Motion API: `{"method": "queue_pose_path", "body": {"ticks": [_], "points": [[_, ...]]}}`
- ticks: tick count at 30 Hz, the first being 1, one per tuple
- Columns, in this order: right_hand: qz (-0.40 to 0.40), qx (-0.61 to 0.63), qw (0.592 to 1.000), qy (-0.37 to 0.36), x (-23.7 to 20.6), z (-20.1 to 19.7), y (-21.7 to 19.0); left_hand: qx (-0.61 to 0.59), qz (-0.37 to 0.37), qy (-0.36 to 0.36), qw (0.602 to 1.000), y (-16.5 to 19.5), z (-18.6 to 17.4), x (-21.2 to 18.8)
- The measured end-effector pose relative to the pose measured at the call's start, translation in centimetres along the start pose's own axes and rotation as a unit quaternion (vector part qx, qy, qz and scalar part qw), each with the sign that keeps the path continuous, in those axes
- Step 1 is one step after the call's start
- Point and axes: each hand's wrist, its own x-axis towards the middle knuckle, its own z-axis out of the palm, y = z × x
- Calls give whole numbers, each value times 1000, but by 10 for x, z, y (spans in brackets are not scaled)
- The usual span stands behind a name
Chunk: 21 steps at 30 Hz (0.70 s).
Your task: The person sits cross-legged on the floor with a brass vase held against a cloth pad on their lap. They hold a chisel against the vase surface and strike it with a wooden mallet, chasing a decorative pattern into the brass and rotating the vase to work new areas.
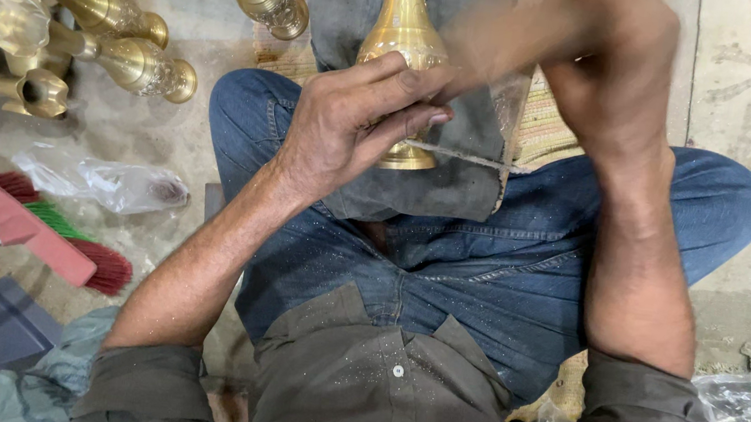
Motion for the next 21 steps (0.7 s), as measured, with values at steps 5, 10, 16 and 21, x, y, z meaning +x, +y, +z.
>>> {"method": "queue_pose_path", "body": {"ticks": [5,10,16,21], "points": [[5,36,999,-2,-1,0,0,2,5,0,1000,-1,-1,-1],[-49,-20,998,20,6,2,-5,-3,-2,-9,1000,-3,1,-1],[-73,-20,997,20,13,-1,-11,4,6,-13,1000,-5,-1,-1],[-66,-34,997,19,14,-3,-16,-11,10,-13,1000,-4,-2,3]]}}
